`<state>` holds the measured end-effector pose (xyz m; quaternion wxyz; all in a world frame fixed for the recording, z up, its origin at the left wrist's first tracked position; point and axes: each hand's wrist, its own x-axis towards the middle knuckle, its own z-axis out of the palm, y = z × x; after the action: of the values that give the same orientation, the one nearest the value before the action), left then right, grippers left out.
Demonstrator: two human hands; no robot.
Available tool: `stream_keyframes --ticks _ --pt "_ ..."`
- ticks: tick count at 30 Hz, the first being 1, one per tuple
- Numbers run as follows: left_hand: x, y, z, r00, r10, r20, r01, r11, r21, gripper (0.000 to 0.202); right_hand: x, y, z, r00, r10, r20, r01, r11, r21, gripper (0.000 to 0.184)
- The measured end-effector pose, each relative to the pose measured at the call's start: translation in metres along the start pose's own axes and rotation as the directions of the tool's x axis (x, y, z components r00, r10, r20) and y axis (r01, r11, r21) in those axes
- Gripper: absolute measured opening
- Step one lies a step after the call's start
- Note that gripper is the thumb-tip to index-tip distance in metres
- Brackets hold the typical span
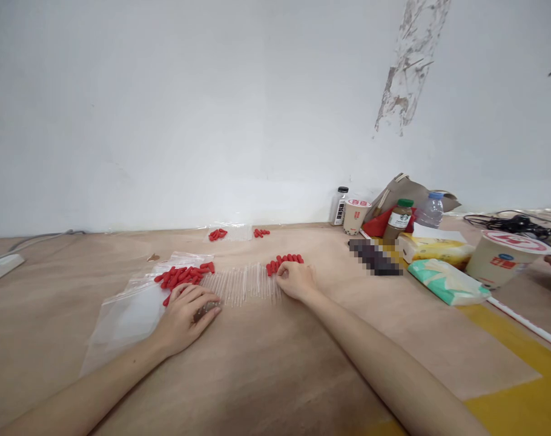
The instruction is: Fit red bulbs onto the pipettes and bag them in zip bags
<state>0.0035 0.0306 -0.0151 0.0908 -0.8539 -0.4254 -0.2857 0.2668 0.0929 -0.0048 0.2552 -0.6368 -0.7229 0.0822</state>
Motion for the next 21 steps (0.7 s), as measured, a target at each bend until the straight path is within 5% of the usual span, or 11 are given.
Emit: stream_keyframes --ticks 11,21 --pt "0.001 -0.001 0.001 1.000 0.000 0.007 0.000 1.000 0.000 0.011 0.006 -0.021 -0.005 0.983 0.146 0.112 -0.125 0.976 -0.176 0.021" --pt "0.000 0.000 0.000 1.000 0.008 -0.017 -0.008 1.000 0.024 0.012 0.011 -0.028 0.000 0.974 0.150 0.170 -0.111 0.970 -0.217 0.035"
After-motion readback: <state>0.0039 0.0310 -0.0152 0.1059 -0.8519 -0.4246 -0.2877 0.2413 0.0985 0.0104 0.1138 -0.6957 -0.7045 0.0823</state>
